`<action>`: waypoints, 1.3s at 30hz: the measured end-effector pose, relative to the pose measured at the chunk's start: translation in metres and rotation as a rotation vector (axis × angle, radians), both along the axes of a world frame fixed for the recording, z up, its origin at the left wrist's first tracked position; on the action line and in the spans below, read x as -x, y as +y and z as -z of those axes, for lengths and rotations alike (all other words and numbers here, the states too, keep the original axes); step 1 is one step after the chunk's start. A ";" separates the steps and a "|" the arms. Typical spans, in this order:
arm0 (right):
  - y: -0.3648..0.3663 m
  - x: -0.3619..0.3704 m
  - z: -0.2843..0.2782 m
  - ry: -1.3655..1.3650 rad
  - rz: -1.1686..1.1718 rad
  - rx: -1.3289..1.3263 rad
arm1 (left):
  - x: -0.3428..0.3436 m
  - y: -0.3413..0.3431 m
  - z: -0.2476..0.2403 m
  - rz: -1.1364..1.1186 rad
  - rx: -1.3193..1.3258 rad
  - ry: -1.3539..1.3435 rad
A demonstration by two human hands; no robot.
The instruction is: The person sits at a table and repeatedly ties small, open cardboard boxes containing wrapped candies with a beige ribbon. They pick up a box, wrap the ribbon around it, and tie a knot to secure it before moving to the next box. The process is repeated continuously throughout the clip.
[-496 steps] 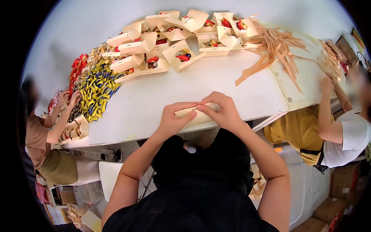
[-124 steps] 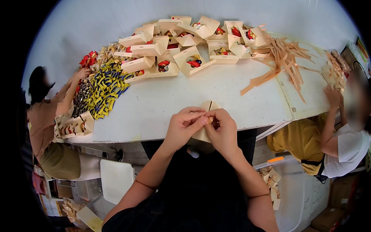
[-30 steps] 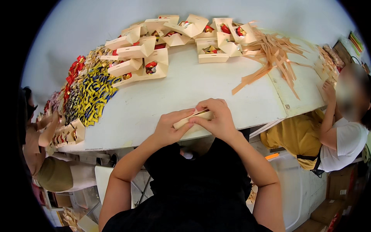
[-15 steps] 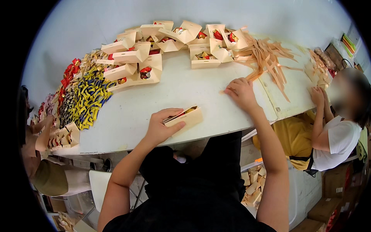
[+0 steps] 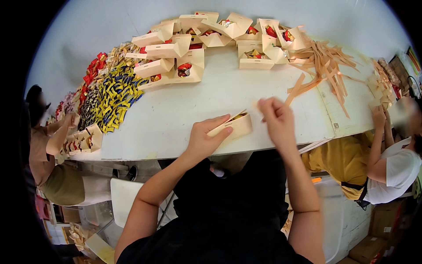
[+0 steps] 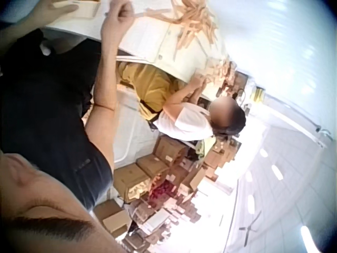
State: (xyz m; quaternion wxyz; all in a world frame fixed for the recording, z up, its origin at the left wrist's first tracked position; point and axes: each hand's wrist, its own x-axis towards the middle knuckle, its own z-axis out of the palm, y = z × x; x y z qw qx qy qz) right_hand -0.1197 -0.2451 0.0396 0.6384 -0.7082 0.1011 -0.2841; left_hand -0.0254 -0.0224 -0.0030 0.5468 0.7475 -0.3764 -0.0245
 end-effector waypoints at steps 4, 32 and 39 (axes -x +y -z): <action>0.038 0.019 0.028 0.091 -0.240 -0.160 | 0.007 -0.004 0.001 -0.041 0.050 -0.108; 0.052 0.008 0.051 0.113 -0.144 -0.022 | -0.005 -0.006 0.000 0.066 0.214 0.006; 0.058 0.019 0.005 0.356 0.032 0.466 | 0.007 -0.002 -0.004 0.049 0.233 0.382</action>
